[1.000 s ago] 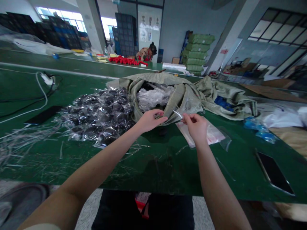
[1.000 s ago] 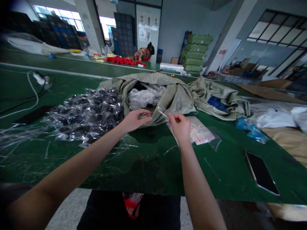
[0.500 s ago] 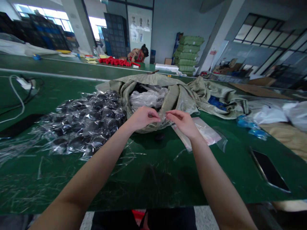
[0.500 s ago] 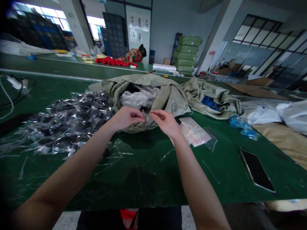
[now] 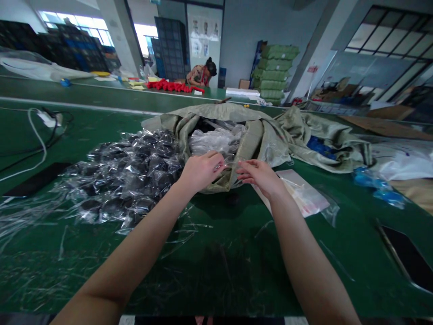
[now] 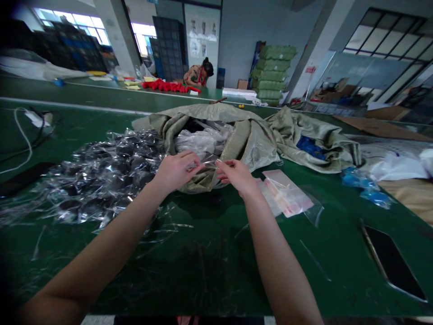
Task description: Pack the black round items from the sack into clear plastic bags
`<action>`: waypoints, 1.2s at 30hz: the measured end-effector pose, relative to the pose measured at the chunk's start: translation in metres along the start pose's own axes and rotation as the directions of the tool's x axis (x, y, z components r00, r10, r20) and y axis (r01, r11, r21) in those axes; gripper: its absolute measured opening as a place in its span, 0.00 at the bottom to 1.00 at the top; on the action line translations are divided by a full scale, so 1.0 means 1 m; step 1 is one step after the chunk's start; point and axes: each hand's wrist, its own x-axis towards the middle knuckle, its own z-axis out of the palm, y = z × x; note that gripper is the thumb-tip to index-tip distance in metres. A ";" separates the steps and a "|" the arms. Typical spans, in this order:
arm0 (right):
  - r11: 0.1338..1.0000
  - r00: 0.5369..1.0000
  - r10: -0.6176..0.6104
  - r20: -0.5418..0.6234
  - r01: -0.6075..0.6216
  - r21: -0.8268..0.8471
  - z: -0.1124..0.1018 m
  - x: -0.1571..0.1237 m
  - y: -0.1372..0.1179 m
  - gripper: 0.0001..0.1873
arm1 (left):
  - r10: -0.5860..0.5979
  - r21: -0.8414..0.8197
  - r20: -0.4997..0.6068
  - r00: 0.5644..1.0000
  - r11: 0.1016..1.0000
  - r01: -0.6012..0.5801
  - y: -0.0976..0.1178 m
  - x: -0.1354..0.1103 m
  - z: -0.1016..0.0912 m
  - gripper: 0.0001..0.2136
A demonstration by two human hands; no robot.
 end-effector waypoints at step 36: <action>0.623 0.725 -0.674 -0.138 0.460 -0.633 0.022 -0.031 -0.006 0.05 | -0.244 -0.023 -0.034 0.969 0.970 0.244 0.037 -0.001 -0.009 0.07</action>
